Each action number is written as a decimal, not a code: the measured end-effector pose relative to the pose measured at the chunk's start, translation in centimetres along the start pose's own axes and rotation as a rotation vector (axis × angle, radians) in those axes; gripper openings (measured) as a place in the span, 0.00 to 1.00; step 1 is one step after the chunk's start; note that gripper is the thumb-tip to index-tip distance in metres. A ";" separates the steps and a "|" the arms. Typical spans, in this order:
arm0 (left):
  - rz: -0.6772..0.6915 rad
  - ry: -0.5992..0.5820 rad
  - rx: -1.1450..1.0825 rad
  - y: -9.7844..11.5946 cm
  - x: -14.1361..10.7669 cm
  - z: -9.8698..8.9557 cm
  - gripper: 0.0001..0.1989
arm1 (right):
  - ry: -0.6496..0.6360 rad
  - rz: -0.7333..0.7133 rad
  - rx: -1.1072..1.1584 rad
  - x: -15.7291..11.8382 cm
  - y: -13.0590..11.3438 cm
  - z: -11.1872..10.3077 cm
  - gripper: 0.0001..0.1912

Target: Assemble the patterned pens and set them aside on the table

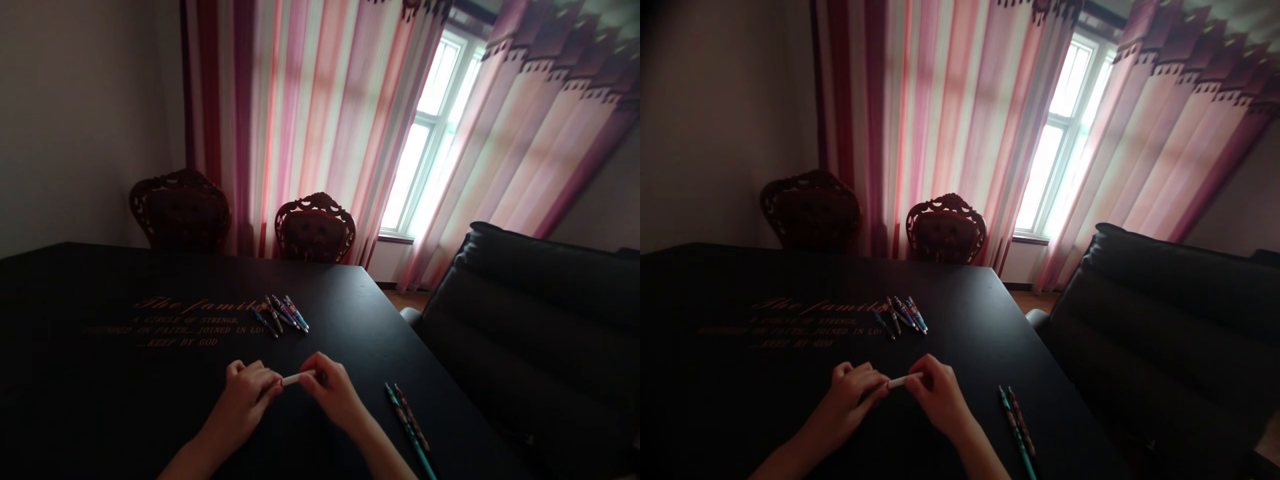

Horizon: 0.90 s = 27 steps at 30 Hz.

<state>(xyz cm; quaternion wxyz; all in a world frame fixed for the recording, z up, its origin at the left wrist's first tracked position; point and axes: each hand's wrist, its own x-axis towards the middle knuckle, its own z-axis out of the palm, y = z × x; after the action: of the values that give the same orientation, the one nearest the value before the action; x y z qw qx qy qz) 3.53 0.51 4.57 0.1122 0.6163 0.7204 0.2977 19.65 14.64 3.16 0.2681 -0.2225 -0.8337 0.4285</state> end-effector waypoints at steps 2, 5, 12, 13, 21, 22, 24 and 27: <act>-0.003 0.005 0.004 0.0 0.0 0.0 0.11 | 0.014 -0.022 -0.004 0.0 0.0 0.0 0.08; 0.007 0.008 0.007 0.0 -0.1 0.0 0.10 | 0.017 0.022 -0.012 0.0 -0.2 -0.1 0.13; 0.026 0.021 -0.010 -0.1 -0.1 0.2 0.11 | 0.018 0.045 0.028 0.0 -0.5 0.1 0.09; 0.024 0.021 -0.023 -0.3 -0.1 0.2 0.11 | 0.016 0.061 0.042 0.0 -0.4 0.1 0.10; -0.240 0.218 -0.697 -3.1 1.1 0.1 0.25 | 0.189 0.094 0.271 0.7 -0.1 -1.4 0.16; -0.266 0.218 -0.832 -3.3 1.2 0.1 0.25 | 0.197 0.098 0.299 0.8 0.0 -1.6 0.16; -0.320 0.210 -1.009 -3.7 1.4 0.3 0.25 | 0.201 0.101 0.343 0.9 0.0 -1.8 0.17; -0.358 0.176 -1.093 -3.7 1.3 0.5 0.23 | 0.180 0.100 0.378 0.8 0.0 -1.8 0.17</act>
<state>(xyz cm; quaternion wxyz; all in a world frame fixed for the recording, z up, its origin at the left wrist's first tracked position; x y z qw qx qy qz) 0.53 1.65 2.32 0.4025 0.3104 0.5618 0.6527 20.15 16.20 4.22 0.3570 -0.2467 -0.6991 0.5682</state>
